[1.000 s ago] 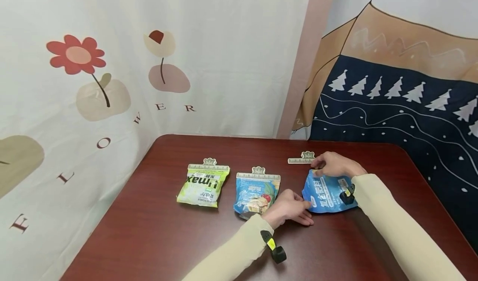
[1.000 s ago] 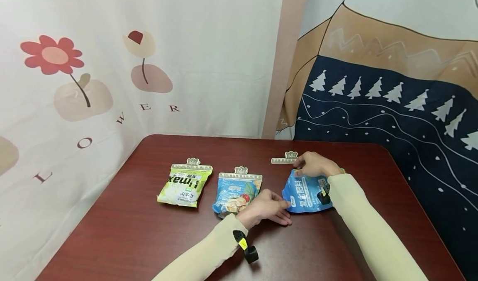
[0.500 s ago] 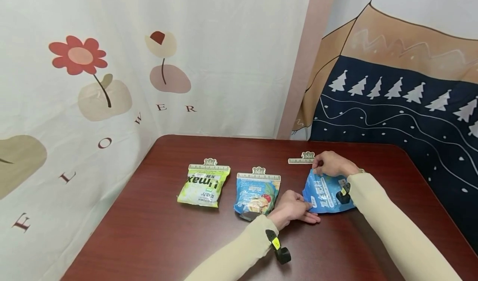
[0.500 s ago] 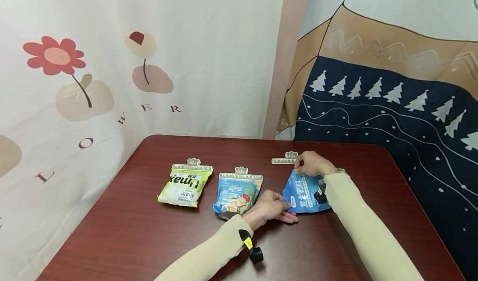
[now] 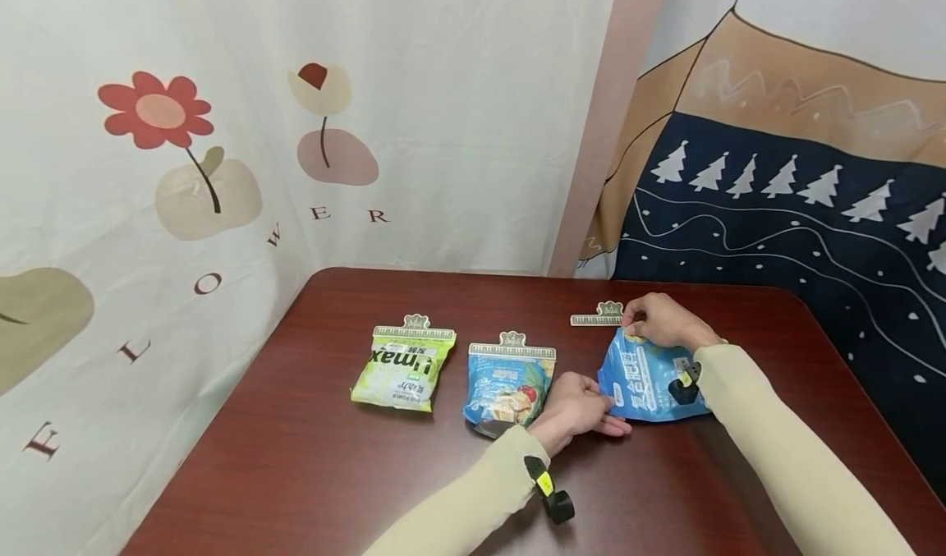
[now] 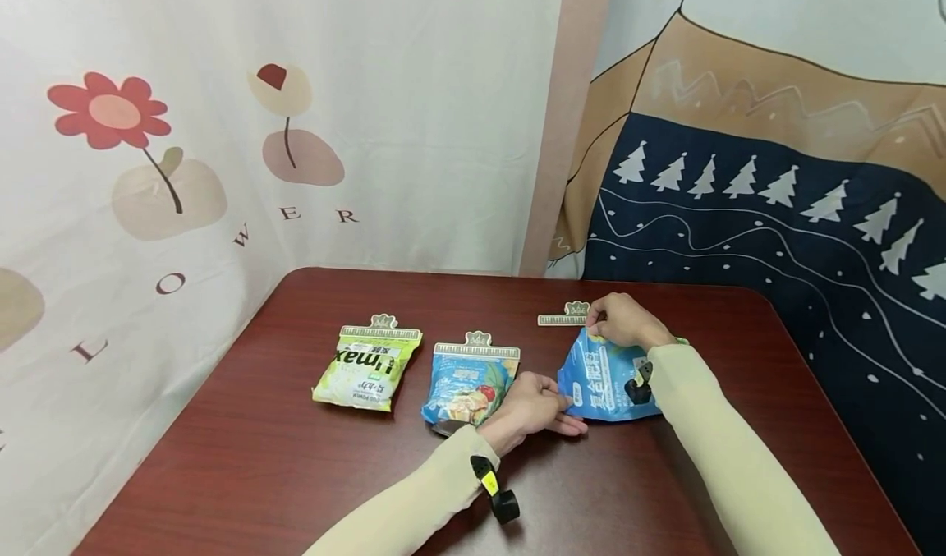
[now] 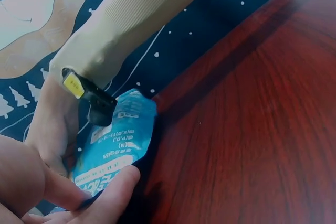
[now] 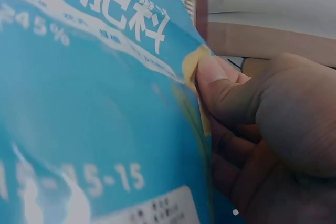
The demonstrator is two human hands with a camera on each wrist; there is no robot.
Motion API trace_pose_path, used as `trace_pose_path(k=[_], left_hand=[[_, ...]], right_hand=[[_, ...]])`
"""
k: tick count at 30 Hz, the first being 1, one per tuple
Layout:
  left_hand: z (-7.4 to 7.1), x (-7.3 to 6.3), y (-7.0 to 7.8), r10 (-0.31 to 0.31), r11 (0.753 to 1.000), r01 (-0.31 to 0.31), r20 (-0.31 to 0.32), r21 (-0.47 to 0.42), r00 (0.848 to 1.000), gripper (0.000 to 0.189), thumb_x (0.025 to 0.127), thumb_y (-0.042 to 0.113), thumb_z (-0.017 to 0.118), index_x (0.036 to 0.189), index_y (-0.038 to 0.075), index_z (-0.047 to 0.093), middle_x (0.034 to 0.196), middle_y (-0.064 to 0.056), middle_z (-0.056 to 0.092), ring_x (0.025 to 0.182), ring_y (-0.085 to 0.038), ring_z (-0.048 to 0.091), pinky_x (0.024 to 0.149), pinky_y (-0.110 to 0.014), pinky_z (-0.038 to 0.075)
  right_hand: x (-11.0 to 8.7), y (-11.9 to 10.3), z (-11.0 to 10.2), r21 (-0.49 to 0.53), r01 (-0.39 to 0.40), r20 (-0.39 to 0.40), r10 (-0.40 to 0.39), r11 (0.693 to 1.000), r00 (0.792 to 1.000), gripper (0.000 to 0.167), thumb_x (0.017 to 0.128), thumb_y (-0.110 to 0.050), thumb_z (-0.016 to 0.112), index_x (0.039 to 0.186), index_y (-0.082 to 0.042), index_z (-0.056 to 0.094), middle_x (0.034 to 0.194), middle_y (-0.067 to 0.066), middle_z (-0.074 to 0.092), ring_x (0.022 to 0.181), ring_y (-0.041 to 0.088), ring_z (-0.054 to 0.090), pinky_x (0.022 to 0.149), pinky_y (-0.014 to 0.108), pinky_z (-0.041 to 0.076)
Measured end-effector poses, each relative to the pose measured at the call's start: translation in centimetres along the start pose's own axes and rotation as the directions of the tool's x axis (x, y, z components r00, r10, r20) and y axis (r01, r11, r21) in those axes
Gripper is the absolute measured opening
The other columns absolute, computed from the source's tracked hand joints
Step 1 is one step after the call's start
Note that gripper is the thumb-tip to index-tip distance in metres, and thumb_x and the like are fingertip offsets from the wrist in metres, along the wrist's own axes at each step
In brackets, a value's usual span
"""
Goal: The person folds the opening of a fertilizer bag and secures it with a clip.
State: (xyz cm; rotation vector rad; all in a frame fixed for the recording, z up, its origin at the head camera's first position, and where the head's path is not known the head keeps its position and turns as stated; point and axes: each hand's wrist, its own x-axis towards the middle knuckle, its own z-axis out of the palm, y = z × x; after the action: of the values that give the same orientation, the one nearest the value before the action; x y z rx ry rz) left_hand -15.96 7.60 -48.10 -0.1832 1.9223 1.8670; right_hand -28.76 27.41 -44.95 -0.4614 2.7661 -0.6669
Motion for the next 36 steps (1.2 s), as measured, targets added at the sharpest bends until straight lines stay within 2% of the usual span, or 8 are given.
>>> trace_pose_path(k=[7,10,12,18,22,25,31,36], left_hand=[[-0.8,0.1,1.1,0.040,0.998,-0.038,-0.045,0.051,0.998,0.008,0.097,-0.001,0.065,0.090,0.000,0.061,0.070,-0.019,0.074,0.070,-0.031,0.078,0.063,-0.036,0.063],[-1.3,0.2,1.7,0.052,0.998,-0.050,-0.041,0.049,0.998,0.007,0.097,-0.002,0.064,0.091,-0.001,0.061,0.073,-0.019,0.074,0.071,-0.032,0.078,0.064,-0.036,0.063],[-1.7,0.3,2.1,0.062,0.997,-0.060,-0.043,0.048,0.997,0.005,0.096,-0.002,0.064,0.092,-0.001,0.061,0.075,-0.020,0.075,0.071,-0.032,0.078,0.063,-0.035,0.063],[-2.9,0.5,3.6,0.131,0.984,-0.120,-0.080,0.128,0.988,0.003,0.096,0.001,0.066,0.098,-0.002,0.066,0.077,-0.014,0.076,0.067,-0.027,0.077,0.060,-0.031,0.062],[-3.7,0.6,4.6,0.216,0.960,-0.193,-0.097,0.205,0.972,0.005,0.097,0.002,0.067,0.095,-0.002,0.069,0.077,-0.012,0.076,0.066,-0.027,0.077,0.060,-0.032,0.062],[-4.4,0.7,5.3,0.278,0.936,-0.245,-0.100,0.254,0.955,0.006,0.096,0.005,0.069,0.094,-0.001,0.071,0.076,-0.011,0.076,0.070,-0.029,0.078,0.065,-0.035,0.063],[-5.3,0.8,6.4,0.351,0.915,-0.320,-0.094,0.246,0.932,0.009,0.097,0.009,0.070,0.100,0.001,0.073,0.086,-0.011,0.079,0.077,-0.035,0.078,0.072,-0.041,0.064],[-5.7,1.1,7.0,0.407,0.896,-0.379,-0.088,0.230,0.909,0.010,0.097,0.012,0.071,0.100,0.004,0.075,0.090,-0.011,0.080,0.076,-0.031,0.078,0.074,-0.043,0.064]], right_hand=[[-1.0,-0.4,-1.0,0.083,-0.033,-0.084,0.040,0.996,0.996,0.009,0.099,-0.009,0.064,0.100,-0.007,0.073,0.098,0.010,0.067,0.091,0.025,0.055,0.078,0.035,0.043],[-1.5,-0.5,-1.3,0.124,-0.049,-0.119,0.064,0.991,0.991,0.010,0.100,-0.012,0.064,0.102,-0.007,0.073,0.099,0.011,0.067,0.093,0.026,0.055,0.078,0.034,0.044],[-1.9,-0.5,-1.4,0.133,-0.047,-0.152,0.067,0.990,0.986,0.011,0.101,-0.014,0.065,0.104,-0.007,0.073,0.100,0.012,0.067,0.093,0.026,0.056,0.077,0.033,0.045],[-3.0,-0.8,-1.9,0.182,-0.064,-0.249,0.109,0.981,0.962,0.014,0.102,-0.019,0.064,0.107,-0.008,0.071,0.105,0.015,0.068,0.094,0.029,0.056,0.078,0.034,0.045],[-3.8,-1.1,-2.1,0.215,-0.063,-0.325,0.132,0.975,0.937,0.016,0.103,-0.021,0.063,0.107,-0.008,0.071,0.105,0.016,0.068,0.093,0.030,0.055,0.077,0.035,0.043],[-4.4,-1.2,-2.1,0.216,-0.048,-0.392,0.131,0.975,0.911,0.018,0.103,-0.024,0.063,0.107,-0.008,0.071,0.105,0.017,0.069,0.092,0.030,0.056,0.077,0.035,0.043],[-5.8,-1.5,-1.8,0.295,-0.065,-0.455,0.200,0.953,0.868,0.024,0.105,-0.030,0.060,0.110,-0.009,0.069,0.108,0.016,0.068,0.095,0.028,0.056,0.077,0.032,0.043],[-6.9,-1.7,-1.5,0.363,-0.084,-0.481,0.264,0.928,0.836,0.028,0.106,-0.035,0.057,0.113,-0.010,0.068,0.112,0.014,0.070,0.097,0.026,0.058,0.075,0.026,0.046]])
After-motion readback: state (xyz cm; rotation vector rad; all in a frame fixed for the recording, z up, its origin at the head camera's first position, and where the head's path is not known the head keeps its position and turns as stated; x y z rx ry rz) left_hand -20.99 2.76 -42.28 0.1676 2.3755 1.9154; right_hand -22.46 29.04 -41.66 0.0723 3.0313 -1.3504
